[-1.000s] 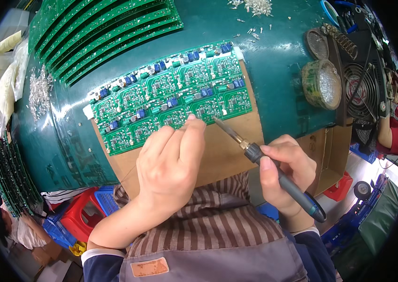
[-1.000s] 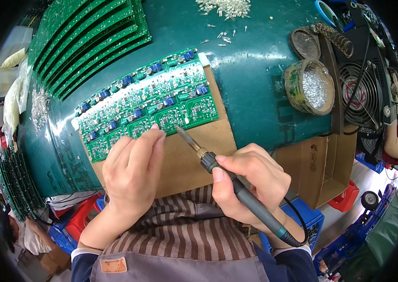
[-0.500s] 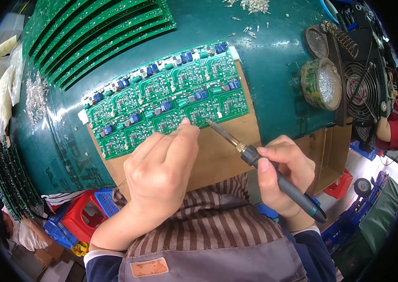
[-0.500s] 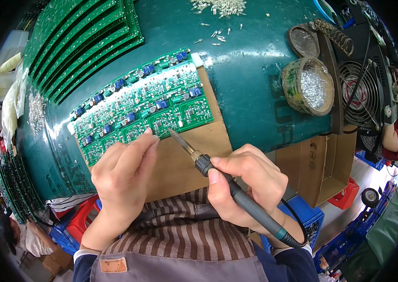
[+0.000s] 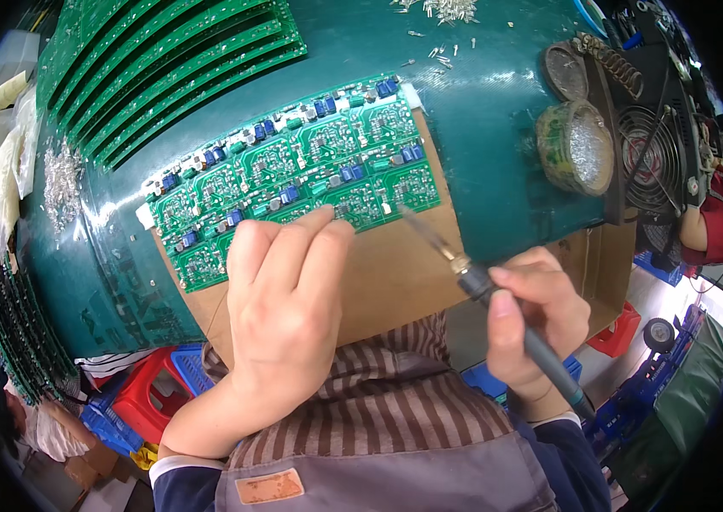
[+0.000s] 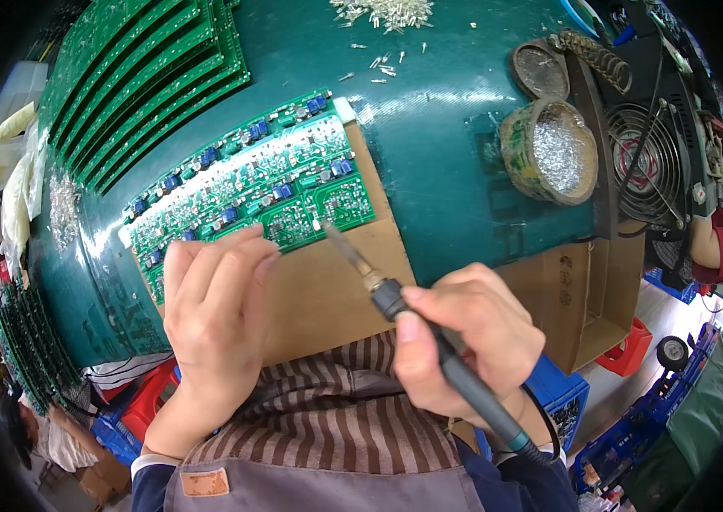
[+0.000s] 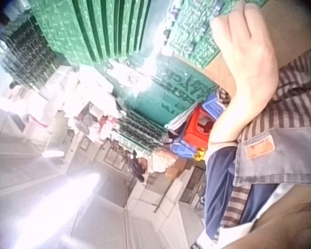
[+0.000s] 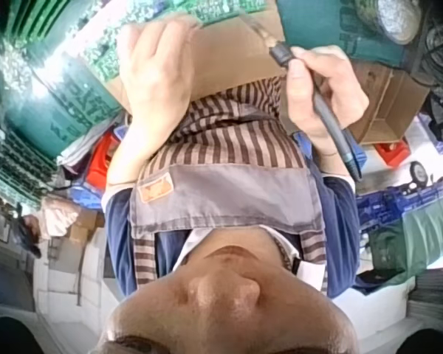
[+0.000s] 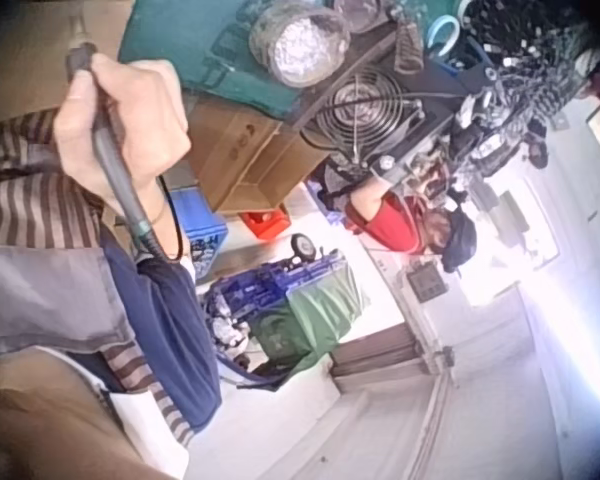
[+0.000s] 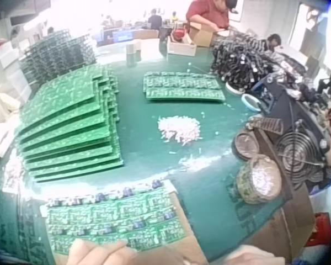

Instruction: The person solders components onto circuit boards using a soldering iron and solder wire, sets each completed board aside, and positions new circuit boards on a cardboard sheet to solder.

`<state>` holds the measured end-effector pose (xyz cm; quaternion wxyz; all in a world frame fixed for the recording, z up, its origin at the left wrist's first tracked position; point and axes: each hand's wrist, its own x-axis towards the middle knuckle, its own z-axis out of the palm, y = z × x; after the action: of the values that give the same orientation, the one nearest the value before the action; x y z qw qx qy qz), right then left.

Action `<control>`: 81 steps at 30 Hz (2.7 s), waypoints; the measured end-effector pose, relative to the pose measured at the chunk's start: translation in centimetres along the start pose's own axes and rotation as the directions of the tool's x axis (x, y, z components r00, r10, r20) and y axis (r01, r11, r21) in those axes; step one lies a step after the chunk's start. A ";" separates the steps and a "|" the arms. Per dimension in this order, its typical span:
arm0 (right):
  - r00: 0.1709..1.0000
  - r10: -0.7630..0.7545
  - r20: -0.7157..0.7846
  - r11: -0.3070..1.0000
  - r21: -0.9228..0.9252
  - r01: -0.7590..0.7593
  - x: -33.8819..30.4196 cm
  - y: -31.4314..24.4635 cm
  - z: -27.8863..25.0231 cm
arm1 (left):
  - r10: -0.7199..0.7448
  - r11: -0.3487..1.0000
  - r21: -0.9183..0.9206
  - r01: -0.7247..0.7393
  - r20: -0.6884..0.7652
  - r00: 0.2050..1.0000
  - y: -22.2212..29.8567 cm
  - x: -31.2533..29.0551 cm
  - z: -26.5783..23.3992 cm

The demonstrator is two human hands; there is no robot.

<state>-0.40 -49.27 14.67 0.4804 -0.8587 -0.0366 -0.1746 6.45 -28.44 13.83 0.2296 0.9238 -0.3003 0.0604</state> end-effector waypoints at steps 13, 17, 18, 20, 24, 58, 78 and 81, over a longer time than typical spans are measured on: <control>0.992 0.125 0.020 0.992 -0.021 -0.125 -0.6 0.7 -1.4 | 0.117 0.992 0.069 -0.109 -0.113 0.987 1.3 1.1 3.1; 0.991 0.132 0.021 0.991 -0.020 -0.132 -0.7 0.8 -1.6 | 0.126 0.988 0.101 -0.115 -0.110 0.986 1.4 1.3 3.1; 0.992 0.123 0.001 0.992 -0.019 -0.123 -0.7 0.8 -1.6 | 0.125 0.988 0.104 -0.114 -0.107 0.986 1.4 1.4 3.0; 0.991 0.134 0.020 0.991 -0.015 -0.134 -0.5 0.6 -1.7 | 0.124 0.988 0.106 -0.113 -0.102 0.987 1.4 1.4 3.0; 0.991 0.125 0.047 0.992 -0.025 -0.124 -0.4 0.7 -1.6 | 0.120 0.989 0.099 -0.109 -0.121 0.985 1.4 1.3 3.2; 0.754 -0.273 0.598 0.901 -0.115 0.418 9.9 2.0 6.7 | -0.121 0.986 -0.091 0.142 0.205 0.971 -6.5 -5.9 -8.2; 0.881 -0.337 0.333 0.705 -0.531 0.470 26.6 9.7 -6.6 | 0.113 0.924 -0.344 -0.167 -0.173 0.979 -12.4 -8.1 -8.9; 0.906 -0.222 0.362 0.679 -0.609 0.410 29.2 12.0 -6.2 | -0.341 0.792 -0.594 0.137 -0.246 0.907 -11.8 -7.3 -8.3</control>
<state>28.12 -63.92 17.67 0.0905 -0.9686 -0.1822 -0.1433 7.65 -12.33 14.84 0.5462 0.8203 -0.1389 0.0976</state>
